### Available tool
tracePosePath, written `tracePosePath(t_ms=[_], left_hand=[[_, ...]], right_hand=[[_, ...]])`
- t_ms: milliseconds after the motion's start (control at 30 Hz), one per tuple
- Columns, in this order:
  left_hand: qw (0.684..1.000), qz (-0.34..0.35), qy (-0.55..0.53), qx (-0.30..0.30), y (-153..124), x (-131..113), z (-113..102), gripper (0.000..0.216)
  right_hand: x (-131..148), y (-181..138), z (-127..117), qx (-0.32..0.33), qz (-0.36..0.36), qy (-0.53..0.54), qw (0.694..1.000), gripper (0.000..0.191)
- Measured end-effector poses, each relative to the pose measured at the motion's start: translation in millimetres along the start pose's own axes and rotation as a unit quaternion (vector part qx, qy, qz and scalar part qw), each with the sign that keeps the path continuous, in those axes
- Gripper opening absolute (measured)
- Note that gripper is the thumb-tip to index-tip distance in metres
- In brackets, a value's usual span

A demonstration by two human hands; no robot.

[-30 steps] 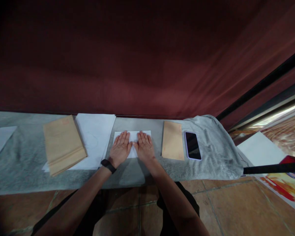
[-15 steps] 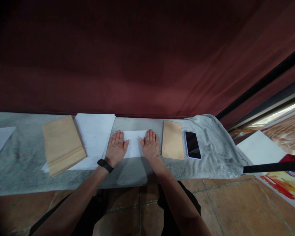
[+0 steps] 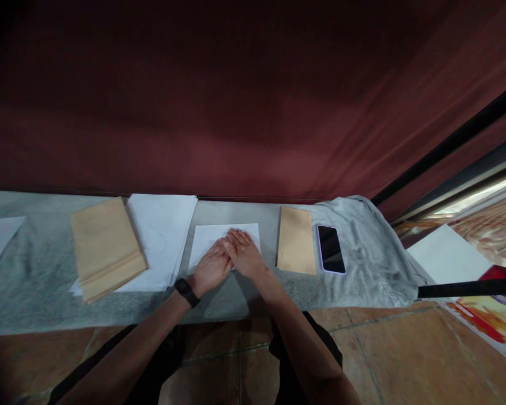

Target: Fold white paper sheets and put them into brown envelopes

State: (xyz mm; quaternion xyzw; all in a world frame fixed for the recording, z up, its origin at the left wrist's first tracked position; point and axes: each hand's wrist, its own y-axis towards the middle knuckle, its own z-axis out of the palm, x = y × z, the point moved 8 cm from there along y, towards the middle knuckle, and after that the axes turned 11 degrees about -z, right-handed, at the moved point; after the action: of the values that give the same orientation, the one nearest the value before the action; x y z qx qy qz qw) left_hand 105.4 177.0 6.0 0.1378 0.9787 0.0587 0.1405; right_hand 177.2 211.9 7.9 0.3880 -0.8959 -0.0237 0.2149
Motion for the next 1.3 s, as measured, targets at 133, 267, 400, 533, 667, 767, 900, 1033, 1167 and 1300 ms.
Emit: tracePosePath(t_ms=[133, 267, 400, 533, 667, 767, 900, 1033, 1167, 1300], left_hand=[[1.000, 0.015, 0.006, -0.013, -9.4, -1.0, 6.5, 0.051], [0.999, 0.028, 0.010, -0.019, -16.3, -0.7, 10.2, 0.055], [0.999, 0.036, 0.002, -0.014, -21.1, -5.6, 9.6, 0.056], [0.999, 0.038, -0.009, -0.015, -24.6, -11.1, 4.3, 0.055], [0.999, 0.041, -0.007, -0.004, -26.2, -15.8, -1.4, 0.055], [0.999, 0.041, -0.004, 0.010, -27.2, -17.3, -3.5, 0.058], [0.999, 0.040, -0.007, 0.020, -30.2, -17.0, -3.0, 0.060], [0.999, 0.045, -0.003, 0.024, -33.6, -17.1, -2.0, 0.061], [0.998, 0.050, -0.002, 0.033, -36.4, -18.2, -3.0, 0.064], [0.997, 0.056, -0.002, 0.049, -40.6, -19.3, -3.5, 0.065]], right_hand=[[1.5, 2.9, 2.7, 0.011, -0.007, 0.010, 1.000, 0.054], [-4.1, 6.6, 4.0, 0.010, -0.002, -0.015, 1.000, 0.050], [-9.5, 10.6, 5.7, 0.007, 0.009, -0.041, 0.999, 0.051], [-14.8, 12.7, 6.0, 0.000, 0.029, -0.055, 0.998, 0.052], [-22.3, 12.7, 5.5, 0.007, 0.054, -0.063, 0.997, 0.055], [-28.5, 11.5, 3.4, 0.002, 0.067, -0.073, 0.995, 0.056], [-36.1, 8.2, 1.9, -0.009, 0.081, -0.093, 0.992, 0.057], [-41.2, 4.3, 0.8, -0.021, 0.090, -0.111, 0.990, 0.059], [-45.1, 0.2, -2.8, -0.037, 0.092, -0.125, 0.987, 0.060], [-50.8, -4.9, -7.3, -0.049, 0.105, -0.141, 0.983, 0.061]])
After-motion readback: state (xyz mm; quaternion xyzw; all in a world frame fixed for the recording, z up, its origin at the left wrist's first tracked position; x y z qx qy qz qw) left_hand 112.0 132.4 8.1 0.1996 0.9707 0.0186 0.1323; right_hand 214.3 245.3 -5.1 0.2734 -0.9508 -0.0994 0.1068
